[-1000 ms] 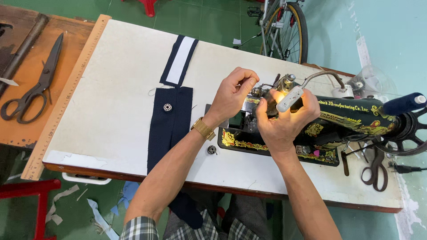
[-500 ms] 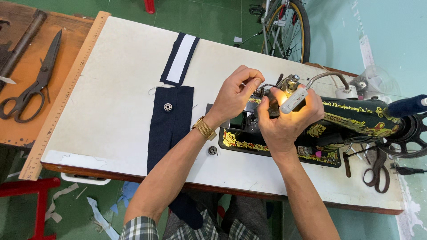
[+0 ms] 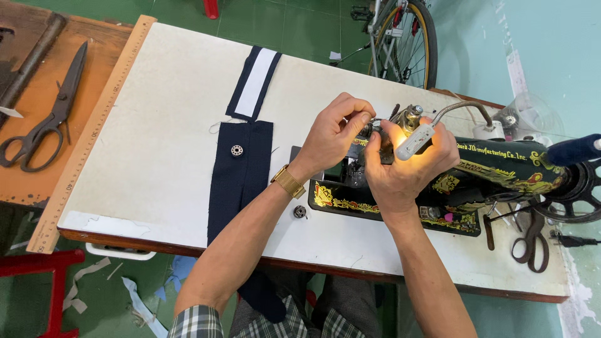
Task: The person threads a sewing machine by hand, guiding the thread through the tension assembly and needle area. They use a small handheld light to illuminate the internal mechanism for better visibility while threading. The person also handles a spool of blue thread and a piece of dark fabric on the table.
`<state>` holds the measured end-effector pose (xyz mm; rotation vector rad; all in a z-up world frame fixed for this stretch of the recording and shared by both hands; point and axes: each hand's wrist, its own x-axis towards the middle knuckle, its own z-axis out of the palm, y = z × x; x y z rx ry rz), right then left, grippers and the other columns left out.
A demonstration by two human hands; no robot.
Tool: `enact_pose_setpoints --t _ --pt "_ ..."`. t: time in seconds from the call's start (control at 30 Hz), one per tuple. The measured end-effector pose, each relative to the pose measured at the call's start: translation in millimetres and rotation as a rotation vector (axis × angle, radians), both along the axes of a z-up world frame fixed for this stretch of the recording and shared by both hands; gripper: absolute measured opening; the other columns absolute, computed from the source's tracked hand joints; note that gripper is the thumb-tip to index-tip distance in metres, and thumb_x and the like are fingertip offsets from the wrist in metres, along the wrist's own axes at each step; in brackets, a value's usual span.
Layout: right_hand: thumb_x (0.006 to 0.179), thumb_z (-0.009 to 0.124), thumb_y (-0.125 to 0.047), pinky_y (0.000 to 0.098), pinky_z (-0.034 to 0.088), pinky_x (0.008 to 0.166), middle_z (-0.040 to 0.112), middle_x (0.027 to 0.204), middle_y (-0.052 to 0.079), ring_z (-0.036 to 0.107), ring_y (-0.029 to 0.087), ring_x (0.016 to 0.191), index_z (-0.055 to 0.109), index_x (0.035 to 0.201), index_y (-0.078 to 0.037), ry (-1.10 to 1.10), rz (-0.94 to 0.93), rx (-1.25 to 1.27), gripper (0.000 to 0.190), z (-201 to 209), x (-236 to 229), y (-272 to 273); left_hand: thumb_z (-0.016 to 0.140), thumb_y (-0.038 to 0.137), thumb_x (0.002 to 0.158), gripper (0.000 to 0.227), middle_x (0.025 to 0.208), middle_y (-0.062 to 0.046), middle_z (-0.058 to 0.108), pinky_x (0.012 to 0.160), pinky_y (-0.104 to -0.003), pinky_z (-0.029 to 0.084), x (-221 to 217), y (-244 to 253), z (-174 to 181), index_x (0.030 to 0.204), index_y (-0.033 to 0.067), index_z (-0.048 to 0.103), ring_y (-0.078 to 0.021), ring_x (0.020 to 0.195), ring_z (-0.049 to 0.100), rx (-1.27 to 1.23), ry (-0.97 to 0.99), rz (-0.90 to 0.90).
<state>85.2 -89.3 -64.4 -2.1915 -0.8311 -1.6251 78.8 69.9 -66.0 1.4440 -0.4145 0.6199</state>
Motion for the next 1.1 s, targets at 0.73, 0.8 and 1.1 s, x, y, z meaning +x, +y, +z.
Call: enact_pose_setpoints --t 0.73,0.8,1.1 --pt "0.088 0.081 -0.018 0.055 0.034 0.097 0.048 0.128 0.015 0.045 0.042 0.116 0.078 0.103 -0.017 0.02 0.015 -0.014 0.016 4.2 -2.1 -0.8 0.059 0.012 0.104 0.011 0.083 0.002 0.047 0.066 -0.02 0.051 3.2 -0.7 -5.1 0.106 0.0089 0.07 -0.0021 0.08 0.047 -0.104 0.006 0.022" --pt "0.088 0.081 -0.019 0.0551 0.034 0.097 0.048 0.128 0.015 0.045 0.042 0.116 0.078 0.104 -0.017 0.019 0.015 -0.012 0.016 4.2 -2.3 0.5 0.059 0.013 0.104 0.011 0.083 0.002 0.047 0.066 -0.02 0.051 3.5 0.0 -4.5 0.106 0.009 0.07 -0.0019 0.08 0.046 -0.105 0.008 0.026" --pt "0.089 0.079 -0.021 0.0549 0.034 0.098 0.049 0.128 0.015 0.045 0.043 0.117 0.078 0.103 -0.018 0.017 0.012 -0.014 0.015 2.0 0.1 -2.1 0.059 0.015 0.104 0.012 0.083 0.002 0.046 0.065 -0.019 0.05 2.7 -0.5 -5.0 0.105 0.0096 0.07 -0.0014 0.08 0.046 -0.088 0.016 0.021"
